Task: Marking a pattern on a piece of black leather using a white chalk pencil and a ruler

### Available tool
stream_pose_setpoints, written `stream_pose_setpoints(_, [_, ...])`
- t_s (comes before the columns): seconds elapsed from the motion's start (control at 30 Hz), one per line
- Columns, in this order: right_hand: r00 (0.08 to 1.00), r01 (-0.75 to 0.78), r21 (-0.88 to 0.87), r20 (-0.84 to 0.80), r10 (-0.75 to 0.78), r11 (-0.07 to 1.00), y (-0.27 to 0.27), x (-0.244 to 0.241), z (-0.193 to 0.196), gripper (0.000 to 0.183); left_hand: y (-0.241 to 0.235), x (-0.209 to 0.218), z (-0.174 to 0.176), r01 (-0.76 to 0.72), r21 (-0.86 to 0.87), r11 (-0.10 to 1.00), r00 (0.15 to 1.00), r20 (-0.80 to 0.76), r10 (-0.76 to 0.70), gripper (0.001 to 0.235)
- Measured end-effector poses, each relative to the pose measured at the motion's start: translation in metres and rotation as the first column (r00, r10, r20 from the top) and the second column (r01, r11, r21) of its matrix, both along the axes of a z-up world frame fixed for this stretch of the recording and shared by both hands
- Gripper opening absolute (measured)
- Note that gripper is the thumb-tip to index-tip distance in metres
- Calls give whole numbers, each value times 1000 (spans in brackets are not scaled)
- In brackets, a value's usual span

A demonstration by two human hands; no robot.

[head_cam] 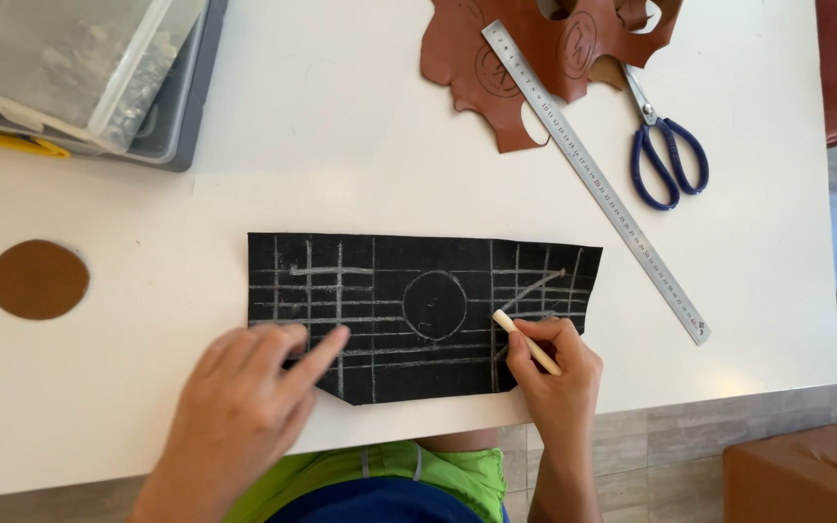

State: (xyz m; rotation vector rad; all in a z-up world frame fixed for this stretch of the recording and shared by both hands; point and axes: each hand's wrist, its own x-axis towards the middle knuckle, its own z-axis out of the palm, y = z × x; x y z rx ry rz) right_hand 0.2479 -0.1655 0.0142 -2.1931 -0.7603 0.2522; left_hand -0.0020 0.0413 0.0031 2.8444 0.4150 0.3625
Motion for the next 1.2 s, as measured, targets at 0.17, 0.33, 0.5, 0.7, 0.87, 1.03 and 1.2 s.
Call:
stream_pose_setpoints(0.17, [990,59,62,-131,-51,996,-6,8,-1,5,-14,20,17,-56,137,989,998,29,52,40])
stream_pose_setpoints(0.33, [892,249,374,-447,-61,893,-19,20,-16,5,-22,23,11,-106,211,972,994,32,101,39])
stream_pose_setpoints(0.5, [900,218,433,-436,-9,875,-19,22,-16,7,-30,27,8,-123,248,961,989,-48,139,55])
stream_pose_setpoints(0.7, [902,216,463,-431,5,860,-23,24,-22,8,-39,29,6,-166,260,951,980,-63,188,58])
stream_pose_setpoints(0.87, [907,203,467,-421,14,861,-22,24,-22,7,-40,30,8,-178,283,943,976,-74,206,57])
stream_pose_setpoints(1.03, [907,202,470,-421,18,859,-20,23,-17,8,-41,32,9,-176,285,942,977,-70,203,57])
stream_pose_setpoints(1.2, [864,154,519,-483,140,841,-28,39,-18,7,-46,34,4,-230,276,933,967,-45,251,58])
